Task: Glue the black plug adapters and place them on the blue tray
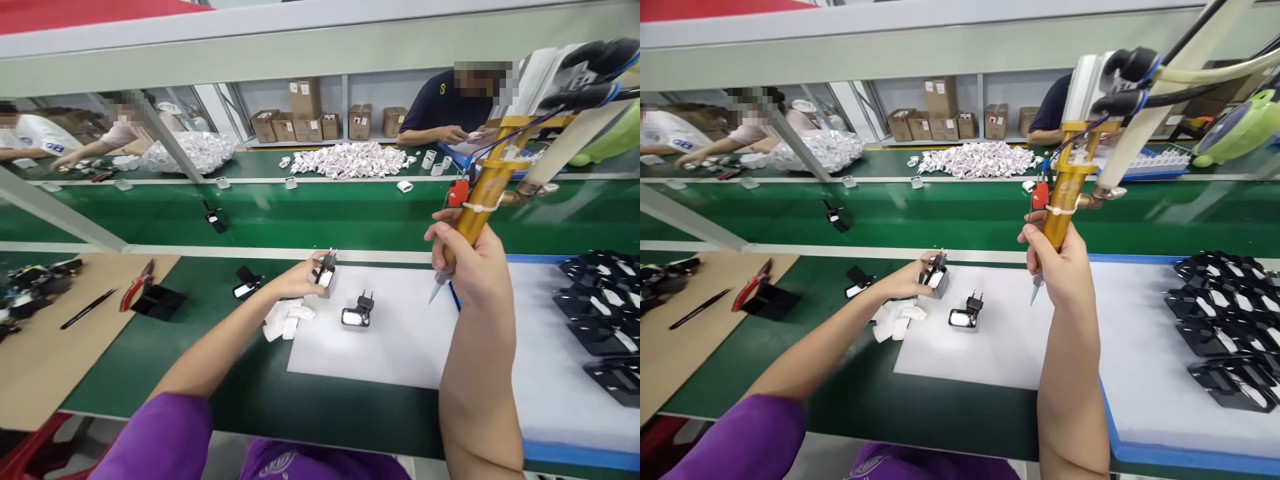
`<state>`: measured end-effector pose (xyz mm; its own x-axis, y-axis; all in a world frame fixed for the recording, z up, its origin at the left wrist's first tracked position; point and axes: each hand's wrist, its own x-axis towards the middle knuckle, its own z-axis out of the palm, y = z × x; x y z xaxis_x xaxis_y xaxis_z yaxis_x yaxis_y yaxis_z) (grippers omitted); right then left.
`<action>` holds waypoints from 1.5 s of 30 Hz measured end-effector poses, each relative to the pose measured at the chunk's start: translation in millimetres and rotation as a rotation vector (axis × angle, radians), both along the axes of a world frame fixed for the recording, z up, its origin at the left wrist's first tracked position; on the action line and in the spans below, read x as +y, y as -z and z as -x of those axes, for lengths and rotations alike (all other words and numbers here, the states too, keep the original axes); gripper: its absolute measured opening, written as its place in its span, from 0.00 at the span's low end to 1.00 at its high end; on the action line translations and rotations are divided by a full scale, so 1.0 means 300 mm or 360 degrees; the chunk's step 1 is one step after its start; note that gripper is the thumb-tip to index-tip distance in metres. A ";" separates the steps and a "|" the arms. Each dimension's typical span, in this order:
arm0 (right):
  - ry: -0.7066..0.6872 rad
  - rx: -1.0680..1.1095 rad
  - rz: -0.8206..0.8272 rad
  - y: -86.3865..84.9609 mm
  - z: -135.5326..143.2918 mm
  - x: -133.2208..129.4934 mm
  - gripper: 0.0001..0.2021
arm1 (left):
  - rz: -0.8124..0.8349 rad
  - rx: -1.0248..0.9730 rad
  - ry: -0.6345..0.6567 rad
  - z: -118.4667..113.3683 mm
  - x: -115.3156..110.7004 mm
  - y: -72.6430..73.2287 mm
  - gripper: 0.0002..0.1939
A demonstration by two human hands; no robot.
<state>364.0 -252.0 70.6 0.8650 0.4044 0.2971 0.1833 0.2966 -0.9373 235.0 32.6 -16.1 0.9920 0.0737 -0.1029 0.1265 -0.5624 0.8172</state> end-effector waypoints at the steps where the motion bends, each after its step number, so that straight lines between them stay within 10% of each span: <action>1: -0.0011 -0.0012 -0.0018 -0.004 0.014 0.008 0.09 | 0.0000 0.0040 0.0061 0.048 0.001 0.004 0.45; 9: -0.0004 0.0007 -0.0083 -0.035 0.112 0.051 0.10 | -0.0761 -0.0593 -0.0189 0.238 -0.163 -0.011 0.41; 19: -0.0044 0.0079 -0.0258 -0.062 0.187 0.099 0.11 | -0.1232 -0.0620 -0.0320 0.214 -0.161 0.072 0.30; 23: -0.0088 0.0086 -0.0291 -0.063 0.200 0.103 0.11 | -0.1122 -0.0492 -0.0640 0.215 -0.156 0.126 0.36; 27: -0.0111 0.0105 -0.0326 -0.068 0.211 0.107 0.09 | -0.0966 -0.0280 -0.0623 0.200 -0.170 0.143 0.21; 45: -0.0293 -0.0001 -0.0501 -0.105 0.332 0.213 0.10 | -0.0416 -0.0694 -0.0405 0.330 -0.423 -0.088 0.18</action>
<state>264.4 -188.1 102.0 0.7860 0.4419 0.4325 0.1006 0.5988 -0.7946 136.0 -94.4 10.5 0.8861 0.2840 0.3662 -0.0336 -0.7488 0.6620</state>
